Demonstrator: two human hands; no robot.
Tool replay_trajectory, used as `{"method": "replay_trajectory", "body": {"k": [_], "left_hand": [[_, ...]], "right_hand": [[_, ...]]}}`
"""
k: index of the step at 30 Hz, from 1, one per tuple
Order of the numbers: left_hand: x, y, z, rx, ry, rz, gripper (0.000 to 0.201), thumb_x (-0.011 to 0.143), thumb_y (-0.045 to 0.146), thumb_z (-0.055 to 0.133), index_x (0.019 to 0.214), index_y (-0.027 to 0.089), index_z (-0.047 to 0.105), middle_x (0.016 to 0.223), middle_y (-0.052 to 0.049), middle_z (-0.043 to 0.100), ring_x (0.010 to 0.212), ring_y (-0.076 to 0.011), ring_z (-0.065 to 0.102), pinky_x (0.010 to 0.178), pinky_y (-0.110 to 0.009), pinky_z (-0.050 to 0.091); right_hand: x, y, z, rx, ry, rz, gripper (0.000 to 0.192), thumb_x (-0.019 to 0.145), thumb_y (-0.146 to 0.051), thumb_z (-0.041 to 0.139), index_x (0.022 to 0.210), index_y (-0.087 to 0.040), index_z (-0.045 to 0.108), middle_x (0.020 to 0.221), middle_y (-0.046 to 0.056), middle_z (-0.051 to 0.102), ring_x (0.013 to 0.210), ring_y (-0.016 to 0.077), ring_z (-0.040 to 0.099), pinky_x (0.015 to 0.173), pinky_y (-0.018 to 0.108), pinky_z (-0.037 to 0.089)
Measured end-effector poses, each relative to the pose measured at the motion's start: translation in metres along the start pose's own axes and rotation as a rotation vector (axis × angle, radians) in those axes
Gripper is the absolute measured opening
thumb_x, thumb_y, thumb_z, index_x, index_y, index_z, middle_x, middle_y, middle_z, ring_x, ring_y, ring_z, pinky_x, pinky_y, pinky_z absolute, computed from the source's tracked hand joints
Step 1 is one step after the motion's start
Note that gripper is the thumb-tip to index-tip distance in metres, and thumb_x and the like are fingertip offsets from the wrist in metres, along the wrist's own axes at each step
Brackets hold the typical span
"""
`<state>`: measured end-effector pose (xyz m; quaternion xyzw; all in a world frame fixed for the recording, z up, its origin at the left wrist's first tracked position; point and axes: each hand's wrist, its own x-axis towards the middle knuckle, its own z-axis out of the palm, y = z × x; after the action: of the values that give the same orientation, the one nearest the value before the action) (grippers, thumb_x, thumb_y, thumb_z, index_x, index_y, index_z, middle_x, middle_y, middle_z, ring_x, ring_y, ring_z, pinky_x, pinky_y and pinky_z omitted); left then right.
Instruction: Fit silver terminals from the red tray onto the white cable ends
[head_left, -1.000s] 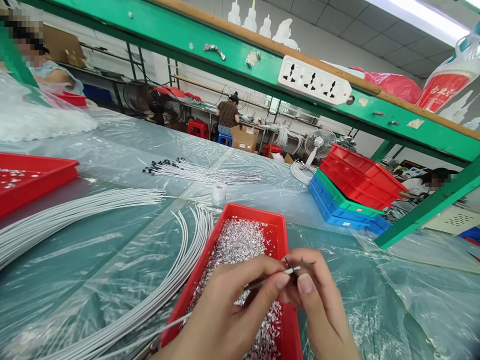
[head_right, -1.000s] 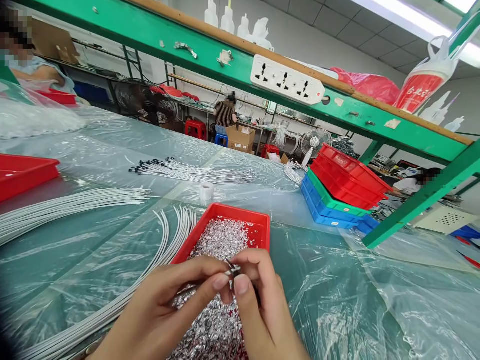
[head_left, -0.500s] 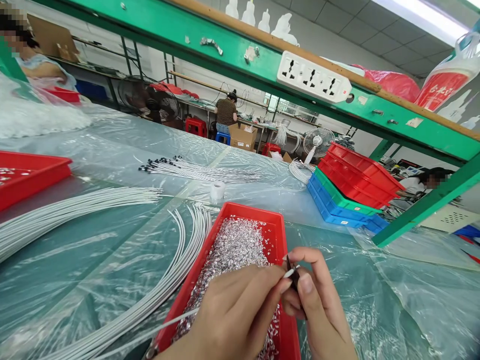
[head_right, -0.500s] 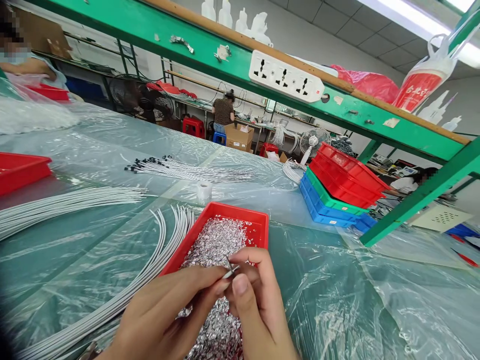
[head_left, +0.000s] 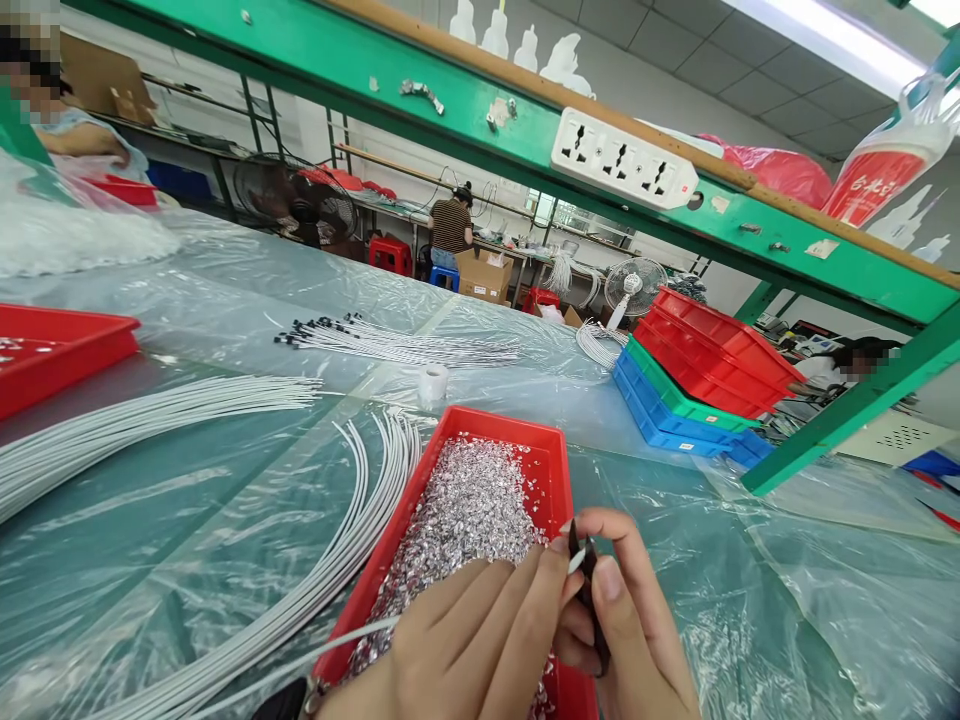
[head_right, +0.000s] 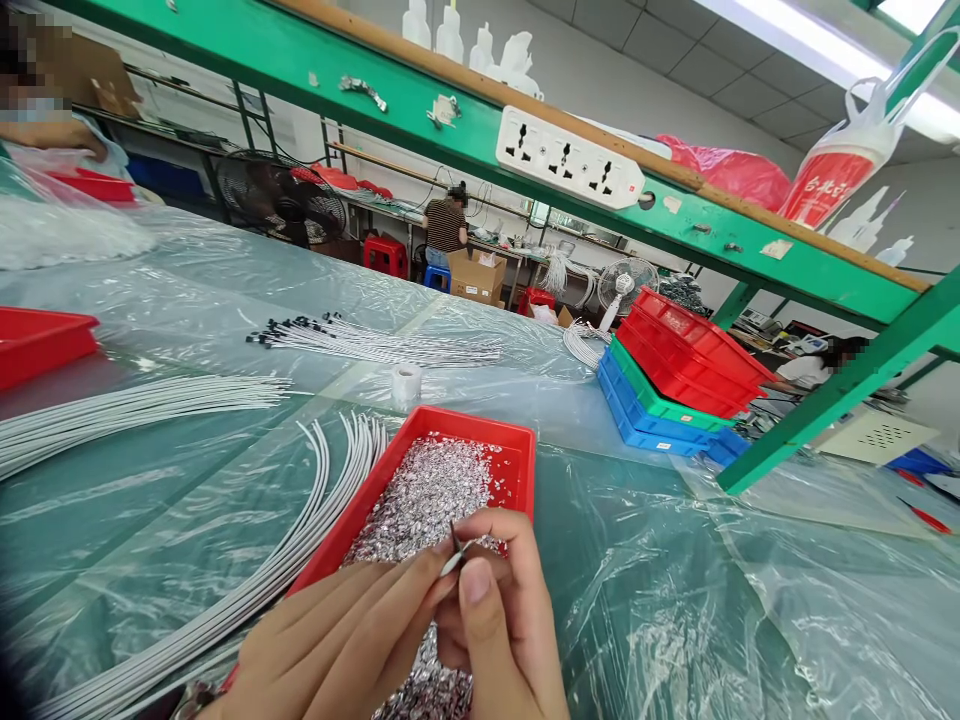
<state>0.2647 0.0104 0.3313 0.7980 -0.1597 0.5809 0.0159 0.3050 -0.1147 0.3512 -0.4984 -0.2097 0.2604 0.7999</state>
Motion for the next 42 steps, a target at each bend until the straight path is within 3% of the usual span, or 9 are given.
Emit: {"method": "replay_trajectory", "body": {"k": [3, 9, 14, 17, 19, 23, 27, 35, 42], "left_hand": [[0.006, 0.000, -0.006, 0.021, -0.048, -0.006, 0.019, 0.097, 0.003, 0.041, 0.098, 0.000, 0.060, 0.074, -0.013, 0.076, 0.065, -0.0166, 0.073, 0.053, -0.026, 0.056], [0.008, 0.000, -0.010, 0.030, -0.008, -0.020, 0.017, 0.097, 0.003, 0.043, 0.095, 0.001, 0.060, 0.073, -0.012, 0.076, 0.061, -0.0160, 0.071, 0.050, -0.026, 0.054], [0.013, -0.005, -0.008, -0.060, 0.080, -0.115, 0.018, 0.098, 0.005, 0.046, 0.090, 0.000, 0.061, 0.067, -0.010, 0.074, 0.053, -0.0120, 0.066, 0.049, -0.024, 0.049], [0.016, -0.008, -0.011, -0.106, 0.070, -0.196, 0.020, 0.100, 0.010, 0.045, 0.090, 0.003, 0.062, 0.067, -0.008, 0.073, 0.056, -0.0094, 0.067, 0.054, -0.018, 0.051], [0.017, -0.009, -0.012, -0.115, 0.060, -0.269, 0.016, 0.099, 0.011, 0.047, 0.091, 0.007, 0.061, 0.068, -0.007, 0.073, 0.057, -0.0093, 0.067, 0.056, -0.018, 0.052], [0.018, -0.007, -0.013, -0.224, 0.008, -0.361, 0.013, 0.099, 0.013, 0.047, 0.094, 0.012, 0.059, 0.070, -0.004, 0.071, 0.056, -0.0105, 0.066, 0.052, -0.019, 0.049], [0.019, -0.004, -0.015, -0.339, -0.069, -0.384, 0.017, 0.101, 0.014, 0.042, 0.093, 0.016, 0.056, 0.071, -0.002, 0.070, 0.056, -0.0111, 0.067, 0.049, -0.020, 0.048], [0.014, -0.002, -0.017, -0.362, -0.174, -0.389, 0.016, 0.101, 0.018, 0.042, 0.094, 0.019, 0.056, 0.064, 0.003, 0.061, 0.053, -0.0113, 0.063, 0.050, -0.020, 0.051], [0.017, -0.004, -0.014, -0.323, -0.234, -0.351, 0.018, 0.102, 0.019, 0.039, 0.098, 0.017, 0.056, 0.069, 0.001, 0.066, 0.054, -0.0129, 0.063, 0.049, -0.023, 0.052]], "right_hand": [[0.001, 0.000, 0.001, -0.010, 0.011, 0.025, 0.034, 0.086, -0.060, 0.073, 0.099, -0.031, 0.062, 0.064, -0.006, 0.030, 0.053, 0.0107, 0.014, 0.049, 0.021, 0.014], [0.001, -0.004, -0.001, -0.115, 0.002, 0.059, 0.046, 0.082, -0.066, 0.072, 0.101, -0.026, 0.059, 0.064, -0.004, 0.036, 0.051, 0.0113, 0.023, 0.047, 0.019, 0.022], [0.004, 0.001, -0.013, -0.129, -0.146, 0.062, 0.037, 0.092, -0.059, 0.067, 0.106, -0.025, 0.061, 0.064, -0.005, 0.037, 0.053, 0.0098, 0.027, 0.049, 0.017, 0.026], [0.013, 0.004, -0.018, -0.065, -0.237, 0.089, 0.032, 0.094, -0.055, 0.067, 0.105, -0.025, 0.062, 0.066, -0.005, 0.036, 0.054, 0.0094, 0.025, 0.048, 0.016, 0.023], [0.018, 0.001, -0.021, -0.096, -0.166, -0.006, 0.032, 0.094, -0.055, 0.066, 0.105, -0.025, 0.063, 0.067, -0.005, 0.035, 0.054, 0.0094, 0.024, 0.047, 0.016, 0.022], [0.018, -0.009, -0.026, -0.528, 0.094, -0.491, 0.020, 0.093, -0.029, 0.069, 0.112, -0.033, 0.062, 0.068, -0.006, 0.039, 0.054, 0.0104, 0.033, 0.050, 0.019, 0.030], [0.013, -0.015, -0.030, -0.941, 0.027, -0.782, 0.030, 0.092, -0.011, 0.061, 0.114, -0.032, 0.063, 0.063, -0.007, 0.040, 0.050, 0.0113, 0.039, 0.052, 0.022, 0.037], [0.015, -0.021, -0.033, -1.072, -0.069, -0.887, 0.021, 0.096, -0.009, 0.055, 0.107, -0.025, 0.062, 0.079, -0.004, 0.063, 0.054, 0.0114, 0.051, 0.051, 0.024, 0.042], [0.009, -0.031, -0.037, -1.201, -0.097, -0.845, 0.016, 0.097, -0.011, 0.052, 0.101, -0.024, 0.060, 0.078, -0.006, 0.061, 0.057, 0.0096, 0.052, 0.057, 0.023, 0.043]]}}
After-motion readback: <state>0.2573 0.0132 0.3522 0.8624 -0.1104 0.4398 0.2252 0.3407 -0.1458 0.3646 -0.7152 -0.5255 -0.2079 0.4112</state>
